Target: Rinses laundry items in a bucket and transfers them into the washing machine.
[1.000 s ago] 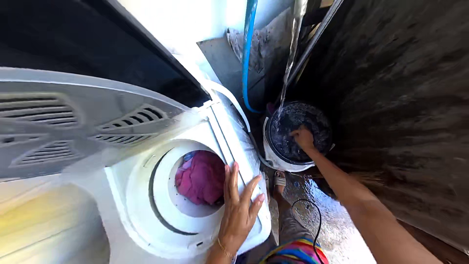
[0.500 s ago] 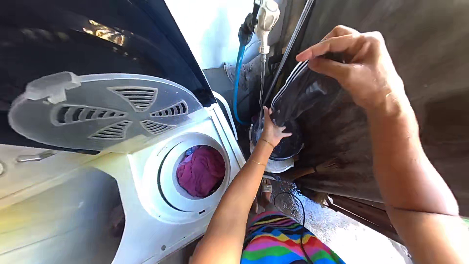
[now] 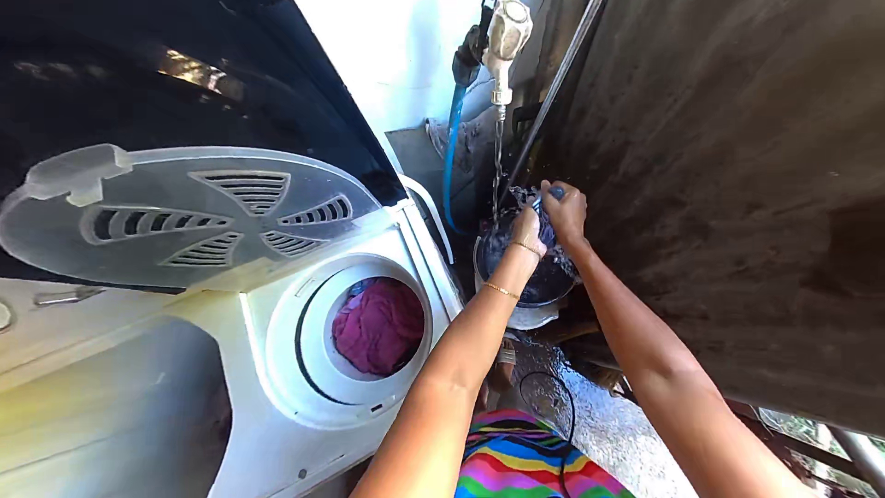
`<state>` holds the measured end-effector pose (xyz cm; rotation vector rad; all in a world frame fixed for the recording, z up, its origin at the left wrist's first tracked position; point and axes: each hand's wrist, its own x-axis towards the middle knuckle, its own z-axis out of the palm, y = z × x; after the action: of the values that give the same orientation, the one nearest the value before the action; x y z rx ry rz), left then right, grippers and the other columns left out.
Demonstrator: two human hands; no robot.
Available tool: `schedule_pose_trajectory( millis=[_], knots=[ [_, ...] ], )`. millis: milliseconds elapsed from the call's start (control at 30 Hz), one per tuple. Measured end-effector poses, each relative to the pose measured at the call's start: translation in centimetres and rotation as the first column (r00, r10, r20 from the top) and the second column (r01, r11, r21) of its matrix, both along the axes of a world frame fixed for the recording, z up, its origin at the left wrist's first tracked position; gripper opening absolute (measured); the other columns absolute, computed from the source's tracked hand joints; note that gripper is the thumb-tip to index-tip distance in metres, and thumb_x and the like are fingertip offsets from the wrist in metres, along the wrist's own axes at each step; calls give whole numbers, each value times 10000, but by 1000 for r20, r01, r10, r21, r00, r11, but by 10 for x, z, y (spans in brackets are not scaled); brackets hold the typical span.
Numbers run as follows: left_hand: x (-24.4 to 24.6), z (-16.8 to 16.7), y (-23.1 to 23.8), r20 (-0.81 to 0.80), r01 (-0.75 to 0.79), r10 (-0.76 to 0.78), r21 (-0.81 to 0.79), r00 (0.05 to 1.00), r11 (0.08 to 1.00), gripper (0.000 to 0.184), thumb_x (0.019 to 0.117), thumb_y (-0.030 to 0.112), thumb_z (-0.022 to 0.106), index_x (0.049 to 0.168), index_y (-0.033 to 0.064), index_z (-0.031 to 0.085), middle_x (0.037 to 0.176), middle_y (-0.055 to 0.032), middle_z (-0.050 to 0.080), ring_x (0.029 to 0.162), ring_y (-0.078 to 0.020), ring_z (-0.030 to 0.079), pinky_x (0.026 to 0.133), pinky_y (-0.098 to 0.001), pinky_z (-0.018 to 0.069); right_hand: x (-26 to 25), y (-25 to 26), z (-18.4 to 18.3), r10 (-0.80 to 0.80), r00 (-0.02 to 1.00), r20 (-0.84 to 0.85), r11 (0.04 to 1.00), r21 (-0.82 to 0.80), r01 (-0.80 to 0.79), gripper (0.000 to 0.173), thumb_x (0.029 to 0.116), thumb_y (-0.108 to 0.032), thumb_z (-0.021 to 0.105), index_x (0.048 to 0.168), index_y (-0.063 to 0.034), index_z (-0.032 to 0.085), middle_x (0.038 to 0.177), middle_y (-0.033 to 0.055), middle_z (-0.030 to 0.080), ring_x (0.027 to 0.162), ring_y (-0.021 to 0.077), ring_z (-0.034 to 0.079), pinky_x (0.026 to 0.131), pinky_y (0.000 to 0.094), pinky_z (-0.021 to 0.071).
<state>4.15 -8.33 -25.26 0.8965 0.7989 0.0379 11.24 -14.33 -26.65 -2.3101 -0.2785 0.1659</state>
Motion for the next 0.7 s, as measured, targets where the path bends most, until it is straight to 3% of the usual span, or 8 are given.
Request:
schedule_pose_trajectory(
  millis=[167, 233, 300, 333, 400, 433, 567, 700],
  knots=[
    [-13, -22, 30, 144, 72, -91, 129, 985, 989, 422, 1104, 469, 343, 1249, 160, 591, 1106, 12, 636, 975, -62, 601, 847, -277, 516, -51, 17, 0, 103, 989, 106, 980, 157, -119, 358, 1022, -346, 549, 895, -42, 689, 714, 150, 633, 673, 337, 640, 601, 581, 492],
    [-10, -29, 39, 57, 6, -6, 0, 998, 1000, 431, 1084, 476, 397, 1249, 134, 602, 1105, -46, 646, 967, -149, 620, 825, -370, 543, -28, 24, -21, 72, 997, 40, 993, 87, -75, 485, 1039, -473, 490, 896, -47, 672, 740, 148, 646, 732, 342, 654, 666, 592, 500],
    [-3, -35, 55, -14, -129, 128, -84, 992, 988, 460, 1070, 527, 377, 1181, 140, 598, 1015, -46, 640, 879, -161, 615, 739, -378, 537, 2, 31, -33, 121, 986, -111, 990, 84, -112, 554, 1032, -560, 493, 1119, -38, 657, 975, 198, 703, 941, 370, 692, 812, 613, 531],
    [3, -42, 64, -56, -221, 215, -128, 975, 967, 492, 1067, 557, 345, 1170, 142, 588, 1002, -52, 650, 866, -167, 631, 715, -384, 545, 8, 35, -37, 171, 970, -173, 973, 182, -139, 547, 1017, -532, 549, 1219, -28, 614, 1088, 208, 688, 1026, 344, 680, 886, 581, 542],
    [7, -48, 87, -55, -255, 250, -266, 967, 930, 670, 1051, 648, 283, 1467, 158, 473, 1370, -124, 601, 1230, -275, 594, 985, -553, 509, 11, 51, -34, 291, 924, -246, 889, 426, -167, 518, 962, -323, 703, 1322, -3, 512, 1212, 212, 620, 1109, 276, 630, 956, 473, 536],
    [10, -49, 93, -65, -243, 234, -293, 970, 925, 731, 1021, 706, 261, 1496, 183, 450, 1414, -133, 582, 1273, -306, 574, 998, -607, 489, 10, 60, -29, 325, 909, -260, 857, 487, -168, 539, 917, -217, 752, 1340, -10, 490, 1241, 207, 607, 1127, 261, 625, 960, 452, 541],
    [29, -41, 106, -21, -180, 183, -336, 983, 925, 768, 961, 782, 299, 1424, 210, 521, 1326, -136, 629, 1170, -326, 622, 881, -602, 533, 6, 79, -19, 357, 895, -266, 795, 590, -142, 658, 855, -41, 741, 1447, -56, 453, 1369, 194, 594, 1222, 247, 616, 997, 426, 540],
    [41, -7, 92, 128, -238, 259, -159, 957, 958, 559, 1063, 587, 352, 1305, 145, 594, 1140, -57, 678, 1018, -163, 654, 858, -408, 563, 2, 82, -2, 293, 914, -279, 837, 537, -105, 597, 987, -406, 639, 1516, -165, 502, 1497, 152, 524, 1380, 272, 499, 1130, 520, 425]
  ],
)
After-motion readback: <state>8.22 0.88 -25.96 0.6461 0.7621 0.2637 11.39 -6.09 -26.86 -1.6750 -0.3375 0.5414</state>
